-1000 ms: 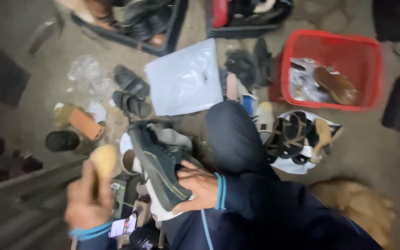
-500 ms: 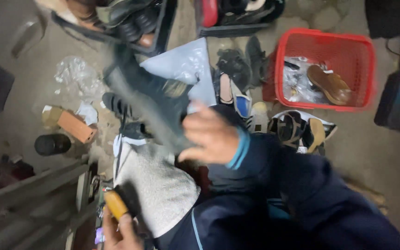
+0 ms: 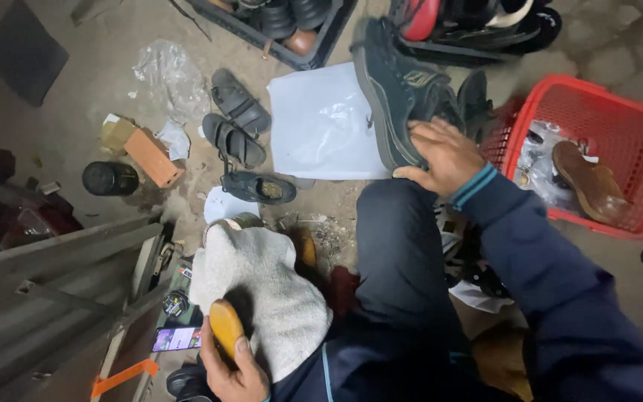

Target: The person is cleaning a pair of black shoes using a yellow brush. They hold the shoes in their left hand and scrub them with the brush in their right hand. The person works on different parts of the shoes, including the sides and soles, while sitting on the floor.

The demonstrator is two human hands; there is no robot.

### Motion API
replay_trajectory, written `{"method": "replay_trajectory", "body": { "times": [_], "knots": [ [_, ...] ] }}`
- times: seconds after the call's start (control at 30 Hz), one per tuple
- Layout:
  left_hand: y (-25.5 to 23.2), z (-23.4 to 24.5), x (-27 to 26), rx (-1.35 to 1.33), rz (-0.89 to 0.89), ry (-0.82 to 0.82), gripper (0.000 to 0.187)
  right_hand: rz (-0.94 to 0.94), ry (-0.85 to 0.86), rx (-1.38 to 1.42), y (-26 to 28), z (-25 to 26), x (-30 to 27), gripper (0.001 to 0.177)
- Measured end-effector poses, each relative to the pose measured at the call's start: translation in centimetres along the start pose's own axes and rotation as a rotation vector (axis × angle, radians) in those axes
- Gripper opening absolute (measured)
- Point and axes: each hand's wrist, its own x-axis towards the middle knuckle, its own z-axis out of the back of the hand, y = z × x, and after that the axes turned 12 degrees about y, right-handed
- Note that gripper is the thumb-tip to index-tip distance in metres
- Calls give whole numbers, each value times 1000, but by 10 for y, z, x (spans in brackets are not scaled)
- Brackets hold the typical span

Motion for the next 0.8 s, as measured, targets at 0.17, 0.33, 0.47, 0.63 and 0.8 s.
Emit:
{"method": "replay_trajectory", "body": {
  "times": [0.17,0.33,0.47,0.63,0.8],
  "knots": [
    [-15,3,0,9,180,4,65,-267,328,27,-47,-89,30,89],
    [-8,0,-11,-21,284,-101,66,-460,511,-94,-66,-144,44,73],
    [-11,1,-6,-31,245,-111,67,-491,465,-125,-73,-170,49,50],
    [-9,-1,-7,-144,332,-117,75,-419,323,41,-47,-125,78,44],
    [28,-6,-22,-102,278,-116,79,-291,471,274,10,-86,143,58]
  ]
}}
